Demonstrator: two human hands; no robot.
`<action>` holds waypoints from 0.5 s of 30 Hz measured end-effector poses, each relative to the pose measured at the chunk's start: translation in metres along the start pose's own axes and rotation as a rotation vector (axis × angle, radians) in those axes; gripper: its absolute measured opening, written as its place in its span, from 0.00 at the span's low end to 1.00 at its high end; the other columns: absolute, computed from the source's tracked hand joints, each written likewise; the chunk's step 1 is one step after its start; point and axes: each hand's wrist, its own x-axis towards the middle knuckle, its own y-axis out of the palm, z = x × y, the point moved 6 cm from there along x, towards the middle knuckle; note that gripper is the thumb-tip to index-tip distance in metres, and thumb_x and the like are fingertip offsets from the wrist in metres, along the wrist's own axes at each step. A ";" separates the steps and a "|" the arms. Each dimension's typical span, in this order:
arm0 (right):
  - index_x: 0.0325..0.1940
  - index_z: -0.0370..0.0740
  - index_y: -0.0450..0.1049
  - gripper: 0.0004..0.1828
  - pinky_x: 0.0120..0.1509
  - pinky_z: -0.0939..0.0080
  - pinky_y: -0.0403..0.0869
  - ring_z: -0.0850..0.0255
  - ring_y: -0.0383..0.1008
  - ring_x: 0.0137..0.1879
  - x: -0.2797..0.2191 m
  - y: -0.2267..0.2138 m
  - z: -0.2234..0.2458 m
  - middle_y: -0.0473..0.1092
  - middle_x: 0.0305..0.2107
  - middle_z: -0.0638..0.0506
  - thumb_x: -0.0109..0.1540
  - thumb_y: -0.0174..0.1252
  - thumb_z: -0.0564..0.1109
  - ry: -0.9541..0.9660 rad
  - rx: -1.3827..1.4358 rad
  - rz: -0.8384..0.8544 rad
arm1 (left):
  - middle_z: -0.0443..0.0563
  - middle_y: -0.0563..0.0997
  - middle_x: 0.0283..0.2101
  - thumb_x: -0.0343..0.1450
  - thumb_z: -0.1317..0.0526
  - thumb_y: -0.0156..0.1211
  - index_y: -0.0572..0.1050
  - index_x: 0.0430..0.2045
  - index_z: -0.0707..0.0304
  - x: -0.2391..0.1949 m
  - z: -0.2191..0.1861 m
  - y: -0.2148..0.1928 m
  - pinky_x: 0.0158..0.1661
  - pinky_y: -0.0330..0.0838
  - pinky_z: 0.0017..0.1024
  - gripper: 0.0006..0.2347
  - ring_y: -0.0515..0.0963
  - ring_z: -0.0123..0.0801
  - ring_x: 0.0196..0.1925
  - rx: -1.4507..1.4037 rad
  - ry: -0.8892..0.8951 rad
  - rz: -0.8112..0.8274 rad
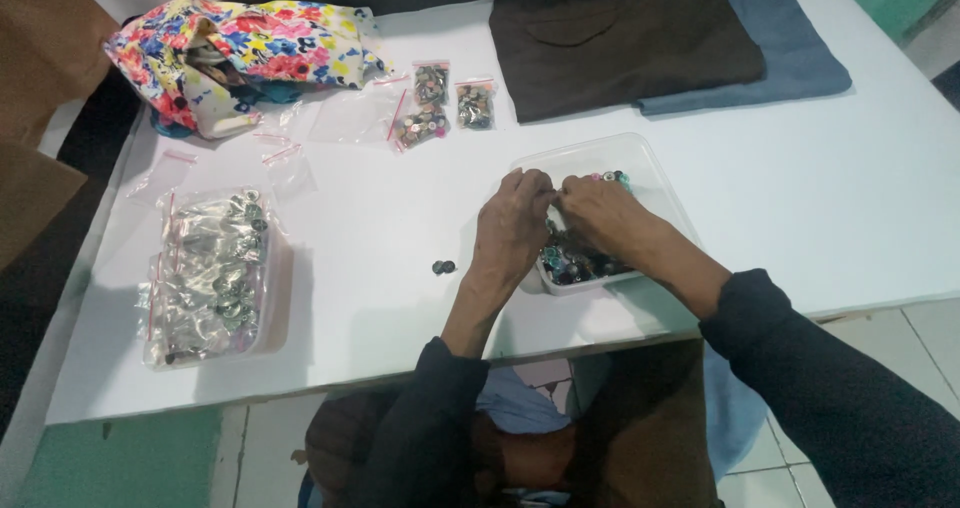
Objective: The person sorts small buttons from a plastic container onto a white table, picking them out by hand. They then place the sorted buttons into small plastic bags and seal them.
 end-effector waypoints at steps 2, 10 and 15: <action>0.43 0.41 0.81 0.07 0.38 0.59 0.81 0.53 0.82 0.38 0.001 -0.009 -0.003 0.77 0.33 0.44 0.66 0.58 0.43 0.050 0.148 0.012 | 0.54 0.77 0.33 0.74 0.66 0.57 0.73 0.38 0.59 0.000 -0.004 -0.003 0.28 0.80 0.47 0.02 0.82 0.61 0.34 -0.004 -0.011 0.008; 0.56 0.24 0.74 0.15 0.47 0.57 0.81 0.48 0.81 0.44 -0.029 -0.050 -0.028 0.76 0.38 0.26 0.68 0.51 0.36 0.468 1.273 -0.011 | 0.53 0.79 0.35 0.74 0.66 0.58 0.73 0.37 0.57 0.001 0.006 0.000 0.30 0.81 0.45 0.03 0.83 0.61 0.33 -0.065 -0.055 0.031; 0.56 0.21 0.73 0.16 0.44 0.64 0.82 0.54 0.81 0.43 -0.031 -0.067 -0.017 0.76 0.39 0.29 0.67 0.50 0.33 0.316 1.562 -0.016 | 0.59 0.79 0.36 0.74 0.68 0.57 0.74 0.39 0.59 0.001 0.001 -0.004 0.30 0.81 0.45 0.03 0.83 0.61 0.32 -0.106 -0.078 0.030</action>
